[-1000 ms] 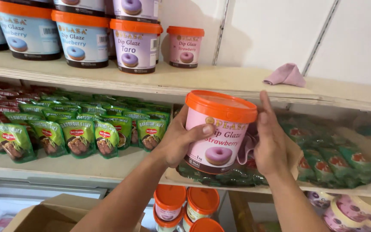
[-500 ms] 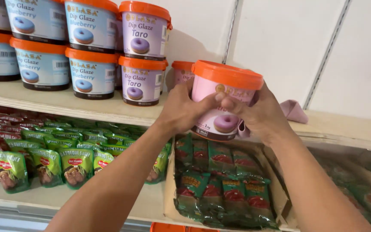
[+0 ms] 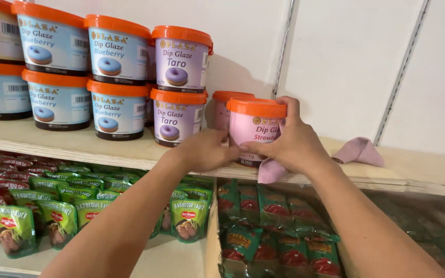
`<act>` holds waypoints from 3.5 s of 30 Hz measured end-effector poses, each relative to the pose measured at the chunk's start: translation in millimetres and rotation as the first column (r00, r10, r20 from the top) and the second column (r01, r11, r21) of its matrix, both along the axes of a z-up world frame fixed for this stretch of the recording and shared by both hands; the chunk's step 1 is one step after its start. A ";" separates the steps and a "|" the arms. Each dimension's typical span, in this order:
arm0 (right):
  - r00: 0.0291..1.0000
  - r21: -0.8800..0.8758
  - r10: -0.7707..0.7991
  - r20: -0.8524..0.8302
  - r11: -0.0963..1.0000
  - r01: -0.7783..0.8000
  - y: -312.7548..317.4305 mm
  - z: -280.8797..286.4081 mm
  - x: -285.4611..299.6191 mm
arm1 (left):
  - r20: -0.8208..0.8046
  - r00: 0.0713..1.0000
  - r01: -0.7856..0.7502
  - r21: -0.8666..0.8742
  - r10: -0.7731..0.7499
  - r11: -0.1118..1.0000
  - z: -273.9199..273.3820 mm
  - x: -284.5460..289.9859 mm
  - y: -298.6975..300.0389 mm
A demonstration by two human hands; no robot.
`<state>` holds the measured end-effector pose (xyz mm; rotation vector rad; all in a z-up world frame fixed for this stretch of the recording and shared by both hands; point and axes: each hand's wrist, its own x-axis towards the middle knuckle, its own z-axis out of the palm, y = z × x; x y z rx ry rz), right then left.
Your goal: Wiping down jars of dip glaze and organizing them on a retail shelf.
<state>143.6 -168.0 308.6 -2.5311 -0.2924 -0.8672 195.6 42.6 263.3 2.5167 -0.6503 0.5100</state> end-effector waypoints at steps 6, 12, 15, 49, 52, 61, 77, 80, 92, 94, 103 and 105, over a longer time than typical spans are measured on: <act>0.991 0.155 0.060 0.119 0.985 -0.078 7.2 -12.0 25.6 | -0.040 0.993 -0.096 0.273 0.111 0.957 8.8 -55.0 -10.7; 0.963 0.372 0.122 0.241 0.905 -0.208 -2.1 -1.9 57.8 | 0.017 0.995 -0.096 0.311 0.095 0.945 -4.5 -34.5 -11.2; 0.923 0.502 0.238 0.303 0.783 -0.367 11.5 25.4 51.5 | 0.018 0.995 -0.099 0.331 0.098 0.938 -7.7 -23.6 -13.5; 1.000 0.268 0.011 -0.023 0.963 -0.004 53.1 56.4 169.6 | -0.312 0.950 0.085 0.294 0.011 0.952 8.4 16.0 -22.0; 0.998 0.251 -0.036 -0.044 0.967 0.046 59.6 56.6 168.7 | -0.289 0.957 0.091 0.279 -0.006 0.956 6.9 14.6 -20.0; 0.987 0.213 -0.148 -0.060 0.964 0.158 62.6 51.4 159.2 | -0.266 0.964 0.090 0.270 -0.016 0.959 6.9 13.6 -19.9; 0.989 0.259 0.015 -0.145 0.966 0.024 56.8 43.4 176.2 | -0.303 0.953 0.086 0.228 -0.013 0.970 6.6 14.9 -19.4; 0.990 0.194 0.052 -0.134 0.981 -0.025 42.3 29.6 216.4 | -0.306 0.951 0.102 0.222 -0.030 0.970 7.7 16.9 -19.0; 0.784 0.468 0.475 -0.399 0.841 -0.272 5.7 -3.9 114.8 | 0.046 0.975 0.221 -0.204 -0.216 0.954 0.1 8.3 -14.7; 0.756 0.523 0.565 -0.329 0.776 -0.352 -6.1 -10.4 91.3 | 0.077 0.960 0.280 -0.249 -0.270 0.927 3.8 -0.9 -12.8; 0.771 -0.447 -0.617 -0.154 0.740 0.503 -87.2 6.0 11.3 | 0.123 0.987 0.114 -0.077 -0.104 0.991 -10.0 29.7 -11.7; 0.722 -0.358 -0.619 -0.309 0.779 0.515 -122.9 -7.0 42.7 | 0.660 0.703 0.353 -0.001 -0.265 0.936 -34.9 77.0 -2.1</act>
